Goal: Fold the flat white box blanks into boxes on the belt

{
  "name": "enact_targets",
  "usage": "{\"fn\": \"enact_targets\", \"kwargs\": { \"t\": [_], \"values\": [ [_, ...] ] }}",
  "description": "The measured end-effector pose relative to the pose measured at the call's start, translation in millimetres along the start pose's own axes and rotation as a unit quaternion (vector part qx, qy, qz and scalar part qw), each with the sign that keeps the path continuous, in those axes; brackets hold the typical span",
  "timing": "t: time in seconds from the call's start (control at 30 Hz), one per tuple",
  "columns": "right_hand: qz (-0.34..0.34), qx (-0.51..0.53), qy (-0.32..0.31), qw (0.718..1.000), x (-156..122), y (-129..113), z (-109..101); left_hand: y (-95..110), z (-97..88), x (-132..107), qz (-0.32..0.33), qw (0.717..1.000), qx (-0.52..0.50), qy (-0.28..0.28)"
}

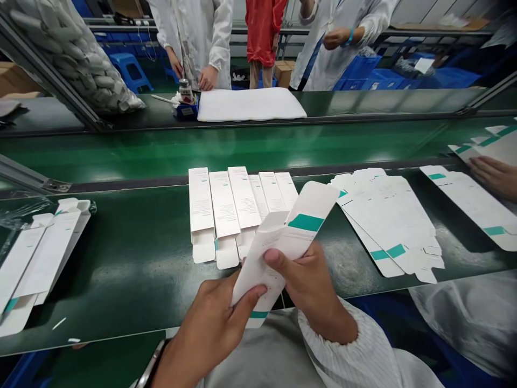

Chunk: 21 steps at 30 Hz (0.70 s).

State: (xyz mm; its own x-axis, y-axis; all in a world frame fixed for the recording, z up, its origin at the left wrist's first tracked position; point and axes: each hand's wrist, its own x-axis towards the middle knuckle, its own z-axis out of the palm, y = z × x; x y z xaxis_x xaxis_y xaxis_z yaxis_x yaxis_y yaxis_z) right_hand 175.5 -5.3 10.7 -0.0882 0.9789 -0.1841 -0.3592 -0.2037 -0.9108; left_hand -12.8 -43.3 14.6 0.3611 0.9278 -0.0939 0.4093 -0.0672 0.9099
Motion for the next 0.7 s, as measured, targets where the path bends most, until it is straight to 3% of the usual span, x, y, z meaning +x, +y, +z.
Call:
{"fn": "enact_targets", "kwargs": {
  "t": [0.13,0.2,0.3,0.43,0.6,0.7],
  "values": [
    [-0.077,-0.015,0.060,0.995,2.5,-5.3,-2.9,-4.9,9.1,-4.2,-0.026,0.998,-0.046,-0.019],
    [-0.137,0.012,0.078,0.987,1.2,-3.7,-0.4,-4.3,13.1,-3.4,0.016,0.997,-0.073,0.006],
    [-0.185,-0.005,0.016,0.983,-6.3,2.7,2.9,2.7,18.4,2.9,0.090,0.986,-0.133,0.050],
    [-0.233,-0.067,-0.041,0.969,-12.7,9.3,-2.6,10.6,20.6,11.4,0.089,0.972,-0.199,0.092],
    [-0.275,-0.104,-0.064,0.954,-7.9,8.7,-10.3,1.0,12.9,9.5,0.078,0.984,-0.144,0.077],
    [-0.254,-0.053,-0.067,0.964,-7.1,6.7,-6.4,-2.1,2.2,8.7,0.093,0.992,-0.068,0.057]
  ]
}}
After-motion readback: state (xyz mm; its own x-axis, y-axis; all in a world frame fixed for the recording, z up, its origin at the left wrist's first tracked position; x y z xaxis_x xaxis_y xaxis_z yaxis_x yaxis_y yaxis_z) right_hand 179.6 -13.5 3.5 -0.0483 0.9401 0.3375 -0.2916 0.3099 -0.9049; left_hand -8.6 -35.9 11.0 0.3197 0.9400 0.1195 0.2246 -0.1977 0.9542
